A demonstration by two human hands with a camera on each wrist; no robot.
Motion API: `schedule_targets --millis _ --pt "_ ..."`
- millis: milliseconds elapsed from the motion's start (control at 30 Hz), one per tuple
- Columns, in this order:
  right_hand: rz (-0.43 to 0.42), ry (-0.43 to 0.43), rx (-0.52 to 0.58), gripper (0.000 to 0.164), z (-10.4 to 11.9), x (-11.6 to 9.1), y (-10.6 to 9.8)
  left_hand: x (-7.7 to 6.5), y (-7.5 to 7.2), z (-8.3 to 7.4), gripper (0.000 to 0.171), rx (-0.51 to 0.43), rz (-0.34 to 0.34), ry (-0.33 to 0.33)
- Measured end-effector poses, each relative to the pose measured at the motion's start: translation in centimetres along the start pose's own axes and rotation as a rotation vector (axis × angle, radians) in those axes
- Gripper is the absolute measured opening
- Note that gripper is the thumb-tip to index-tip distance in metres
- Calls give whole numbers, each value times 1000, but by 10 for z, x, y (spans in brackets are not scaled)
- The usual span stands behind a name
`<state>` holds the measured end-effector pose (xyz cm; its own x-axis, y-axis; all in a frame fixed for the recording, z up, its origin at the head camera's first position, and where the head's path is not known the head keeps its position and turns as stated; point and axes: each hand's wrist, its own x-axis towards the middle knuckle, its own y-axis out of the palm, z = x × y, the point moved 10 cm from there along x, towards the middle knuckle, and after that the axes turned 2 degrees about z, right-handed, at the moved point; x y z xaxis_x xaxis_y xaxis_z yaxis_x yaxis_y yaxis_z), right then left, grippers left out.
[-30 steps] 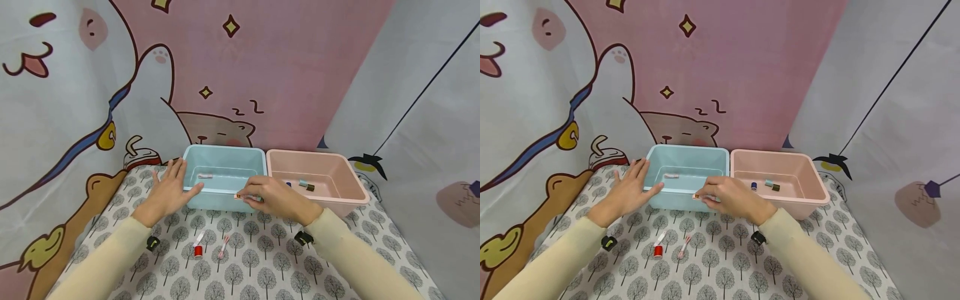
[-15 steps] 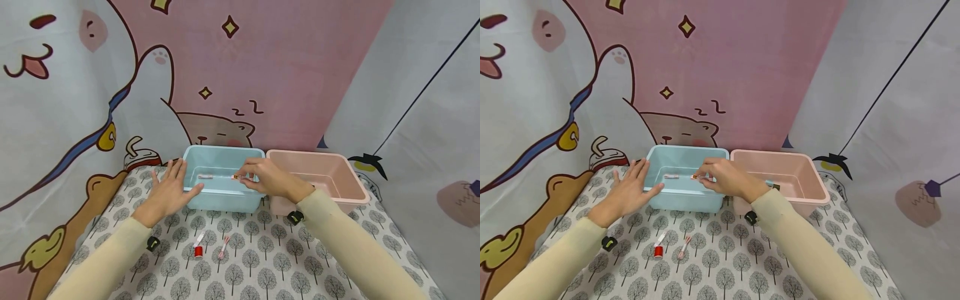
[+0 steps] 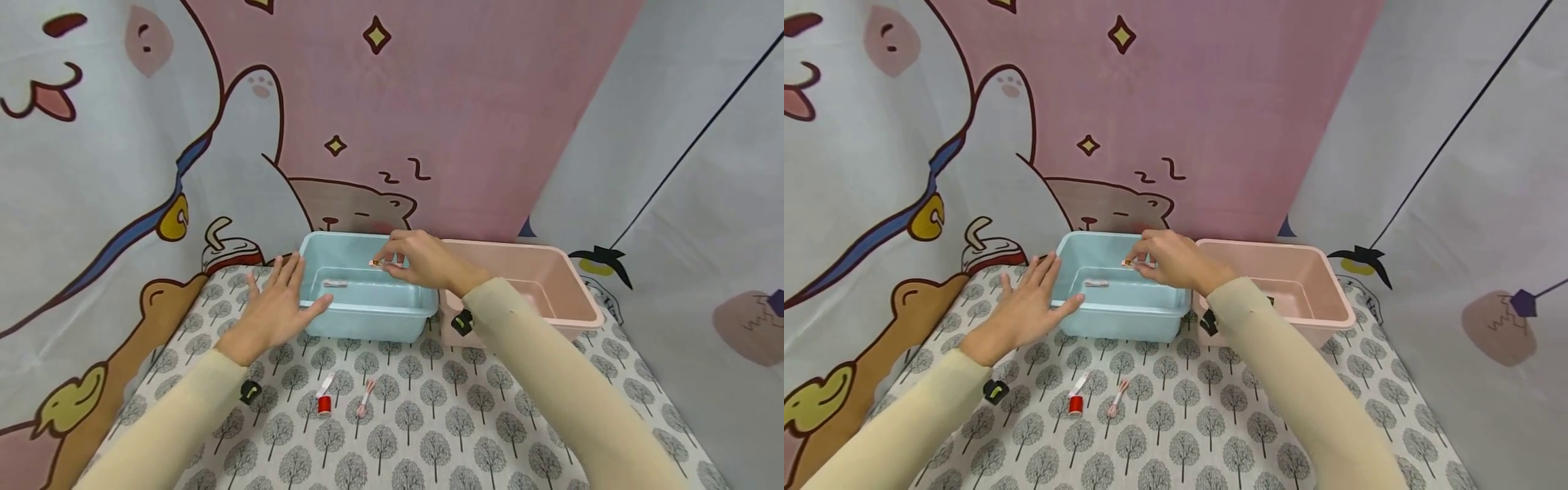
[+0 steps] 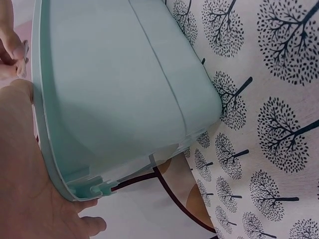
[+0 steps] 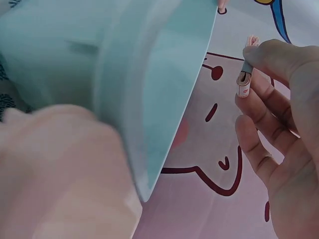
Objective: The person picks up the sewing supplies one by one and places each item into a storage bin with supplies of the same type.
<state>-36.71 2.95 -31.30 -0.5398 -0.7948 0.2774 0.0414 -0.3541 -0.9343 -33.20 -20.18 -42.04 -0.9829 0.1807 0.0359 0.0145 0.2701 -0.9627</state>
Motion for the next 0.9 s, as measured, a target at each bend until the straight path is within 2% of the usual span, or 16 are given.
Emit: schedule_targets --millis 200,433,667,900 --pt "27 57 -20 21 -12 22 3 1 -1 2 119 -6 -2 -2" --pt "56 75 -16 19 -20 45 14 0 0 3 122 1 6 -4" --pt "59 110 -18 19 -26 60 18 0 -1 1 118 -6 10 -3" --pt "71 246 -47 41 -39 58 19 0 0 3 115 -10 4 -8"
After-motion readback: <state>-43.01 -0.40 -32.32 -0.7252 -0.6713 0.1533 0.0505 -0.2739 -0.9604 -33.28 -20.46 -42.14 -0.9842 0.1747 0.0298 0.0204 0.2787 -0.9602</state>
